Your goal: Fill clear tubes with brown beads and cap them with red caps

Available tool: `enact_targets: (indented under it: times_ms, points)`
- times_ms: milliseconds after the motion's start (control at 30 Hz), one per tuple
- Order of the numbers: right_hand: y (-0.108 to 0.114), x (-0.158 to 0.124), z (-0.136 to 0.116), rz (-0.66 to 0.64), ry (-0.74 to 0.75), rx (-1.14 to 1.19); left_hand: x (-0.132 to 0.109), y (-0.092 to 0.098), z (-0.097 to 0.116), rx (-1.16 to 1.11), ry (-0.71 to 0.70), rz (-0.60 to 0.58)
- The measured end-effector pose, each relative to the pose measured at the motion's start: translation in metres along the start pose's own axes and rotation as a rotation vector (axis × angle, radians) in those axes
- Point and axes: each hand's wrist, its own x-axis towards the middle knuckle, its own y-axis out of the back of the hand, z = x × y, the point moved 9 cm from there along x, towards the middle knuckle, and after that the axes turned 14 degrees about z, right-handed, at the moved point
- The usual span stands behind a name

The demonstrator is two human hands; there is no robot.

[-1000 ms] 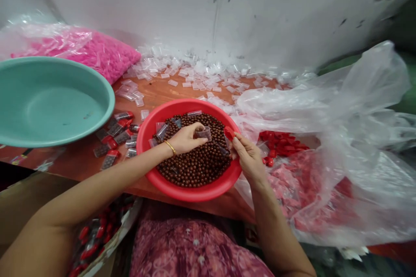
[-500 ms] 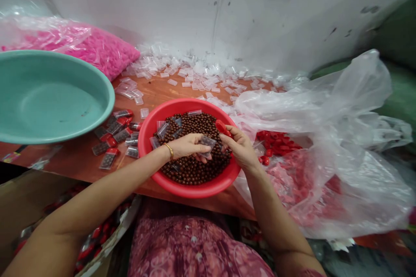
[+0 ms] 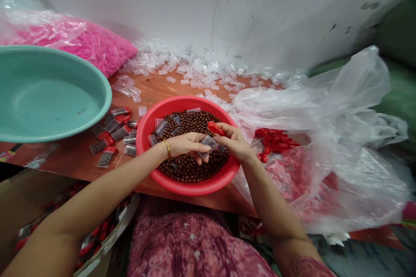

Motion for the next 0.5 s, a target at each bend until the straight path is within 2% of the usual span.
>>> enact_targets:
  times_ms: [100, 267, 400, 500]
  points:
    - [0.0, -0.002, 0.002, -0.048, -0.032, 0.049, 0.0, 0.002, 0.003, -0.01, -0.024, 0.012]
    - [-0.002, -0.006, -0.006, -0.102, 0.007, -0.037, 0.0, 0.0, 0.001, 0.015, 0.007, -0.011]
    - [0.002, 0.0, -0.009, 0.031, 0.083, -0.122, 0.001, -0.001, 0.002, 0.043, -0.005, -0.009]
    - [0.008, 0.003, -0.001, 0.114, 0.06, -0.131, 0.003, 0.001, 0.004, 0.067, -0.038, 0.03]
